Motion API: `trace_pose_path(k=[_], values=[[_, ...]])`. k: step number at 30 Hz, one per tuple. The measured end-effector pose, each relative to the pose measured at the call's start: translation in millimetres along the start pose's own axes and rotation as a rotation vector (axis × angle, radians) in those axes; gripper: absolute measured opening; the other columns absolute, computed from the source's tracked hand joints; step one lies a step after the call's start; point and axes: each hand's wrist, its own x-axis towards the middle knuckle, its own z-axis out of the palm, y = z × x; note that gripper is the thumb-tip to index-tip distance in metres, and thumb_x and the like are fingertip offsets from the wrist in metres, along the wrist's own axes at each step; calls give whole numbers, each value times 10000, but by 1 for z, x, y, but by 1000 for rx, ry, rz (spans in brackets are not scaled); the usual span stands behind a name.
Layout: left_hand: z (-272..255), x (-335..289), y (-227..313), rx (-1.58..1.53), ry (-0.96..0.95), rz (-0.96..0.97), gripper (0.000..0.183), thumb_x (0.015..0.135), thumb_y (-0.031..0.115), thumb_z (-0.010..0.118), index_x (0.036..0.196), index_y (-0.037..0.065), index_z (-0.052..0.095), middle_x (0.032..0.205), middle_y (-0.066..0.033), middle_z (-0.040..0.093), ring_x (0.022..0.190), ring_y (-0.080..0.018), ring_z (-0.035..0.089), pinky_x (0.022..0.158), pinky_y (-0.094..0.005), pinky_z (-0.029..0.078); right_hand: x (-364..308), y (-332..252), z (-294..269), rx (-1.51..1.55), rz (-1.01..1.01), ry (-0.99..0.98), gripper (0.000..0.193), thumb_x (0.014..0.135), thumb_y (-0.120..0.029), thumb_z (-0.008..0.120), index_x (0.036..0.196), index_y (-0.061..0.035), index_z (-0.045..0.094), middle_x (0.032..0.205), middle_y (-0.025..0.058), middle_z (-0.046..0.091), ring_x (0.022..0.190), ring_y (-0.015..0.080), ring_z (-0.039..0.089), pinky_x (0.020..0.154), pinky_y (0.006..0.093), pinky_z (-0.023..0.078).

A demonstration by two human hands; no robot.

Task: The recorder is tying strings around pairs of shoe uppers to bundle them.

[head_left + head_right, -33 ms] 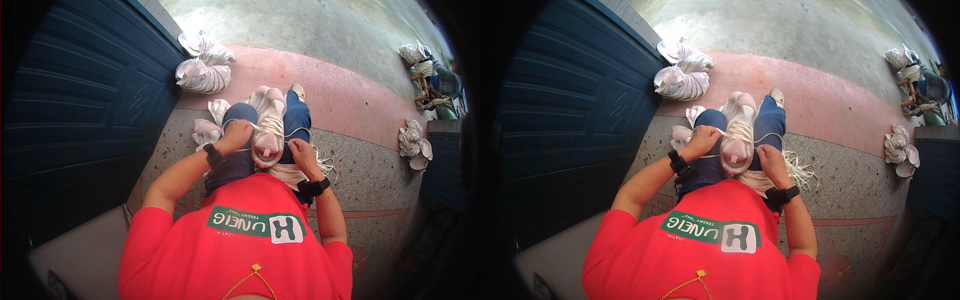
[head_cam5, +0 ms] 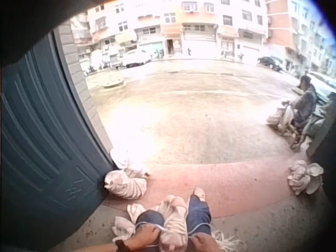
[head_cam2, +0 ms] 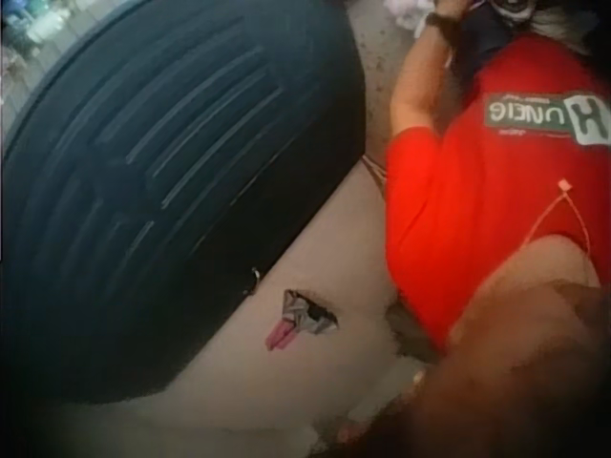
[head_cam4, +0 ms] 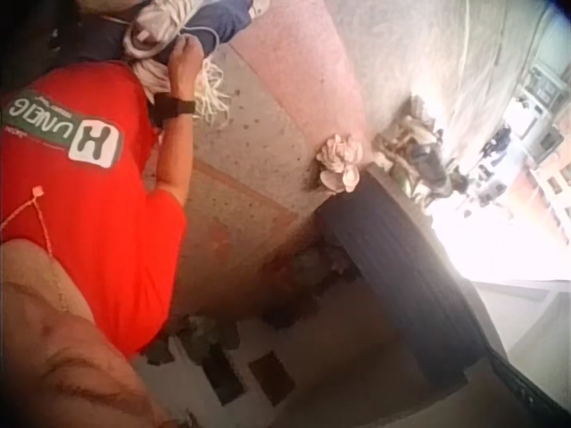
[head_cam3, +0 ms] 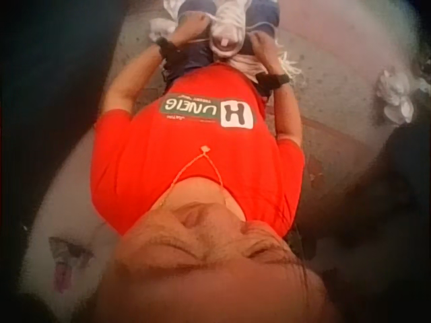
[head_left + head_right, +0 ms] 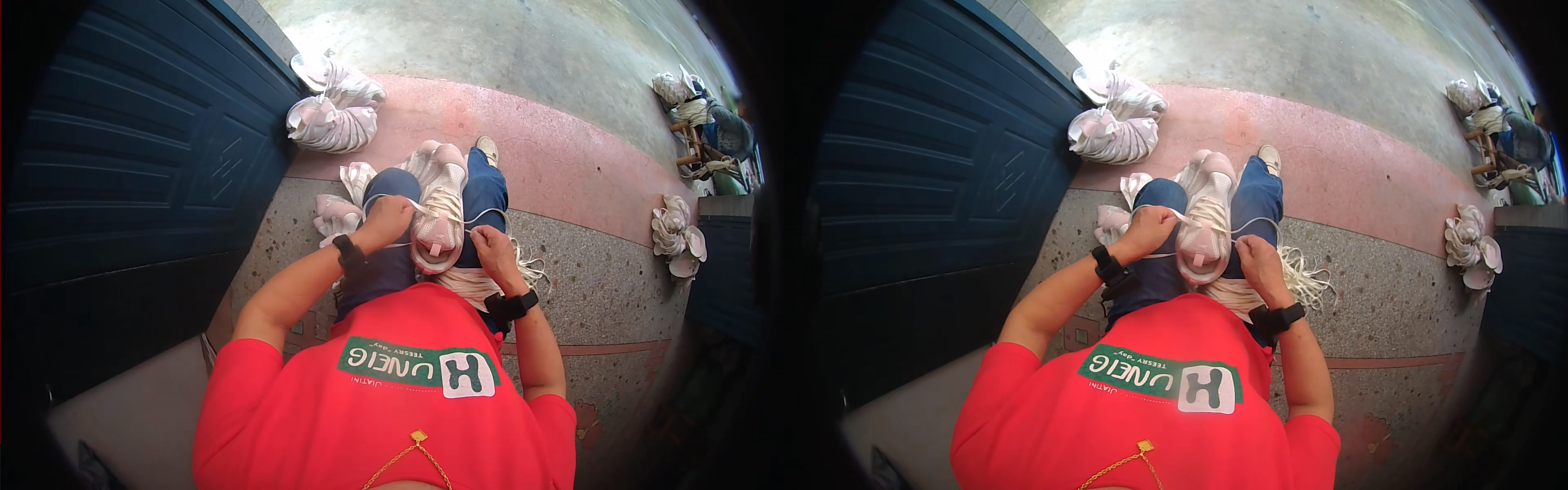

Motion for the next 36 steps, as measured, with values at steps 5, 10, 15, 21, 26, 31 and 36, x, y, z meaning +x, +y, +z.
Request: trace_pose_path(k=[5, 10, 15, 21, 26, 31, 36], values=[[1, -2, 0, 155, 14, 178, 209, 969, 179, 607, 890, 6, 696, 845, -230, 706, 806, -453, 684, 711, -527, 535, 10, 5, 12, -92, -45, 99, 284, 1011, -278, 617, 1056, -18, 724, 990, 209, 734, 897, 395, 713, 786, 456, 550], [-4, -1, 12, 380, -34, 220, 160, 930, 142, 564, 884, 35, 674, 891, -211, 704, 843, -433, 699, 759, -546, 549, 11, -6, 21, -239, -101, 121, 235, 1008, -257, 610, 1016, -48, 716, 977, 189, 721, 893, 400, 711, 811, 487, 546], [-10, 6, 19, 510, -77, 365, 96, 874, 125, 599, 884, 71, 678, 878, -150, 702, 875, -363, 689, 761, -512, 531, 15, -19, 26, -510, -302, 141, 155, 991, -214, 612, 950, -98, 706, 910, 125, 710, 809, 351, 701, 749, 486, 511], [-15, 9, 22, 623, -94, 469, 60, 835, 120, 641, 859, 117, 696, 875, -84, 708, 911, -295, 685, 756, -464, 478, 19, -20, 18, -598, -402, 188, 98, 922, -221, 679, 922, -130, 714, 878, 69, 695, 869, 273, 677, 768, 441, 467], [-12, 9, 21, 655, -57, 515, 60, 812, 125, 654, 844, 140, 703, 863, -55, 701, 885, -264, 670, 750, -439, 455, 11, -22, 18, -626, -409, 327, 190, 913, -277, 709, 822, -110, 708, 834, 67, 666, 850, 274, 621, 772, 433, 442], [-4, 13, 12, 626, -4, 596, 54, 800, 130, 646, 830, 142, 690, 846, -47, 688, 873, -248, 656, 746, -426, 439, 1, -35, 24, -702, -389, 302, 237, 910, -314, 719, 807, -100, 710, 842, 67, 658, 863, 271, 610, 774, 433, 421], [-5, 11, 15, 623, -25, 637, 58, 783, 95, 635, 834, 118, 650, 847, -63, 662, 873, -261, 634, 754, -412, 425, -2, -42, 20, -698, -388, 251, 226, 914, -305, 702, 835, -94, 713, 875, 75, 671, 908, 269, 610, 778, 443, 422]])
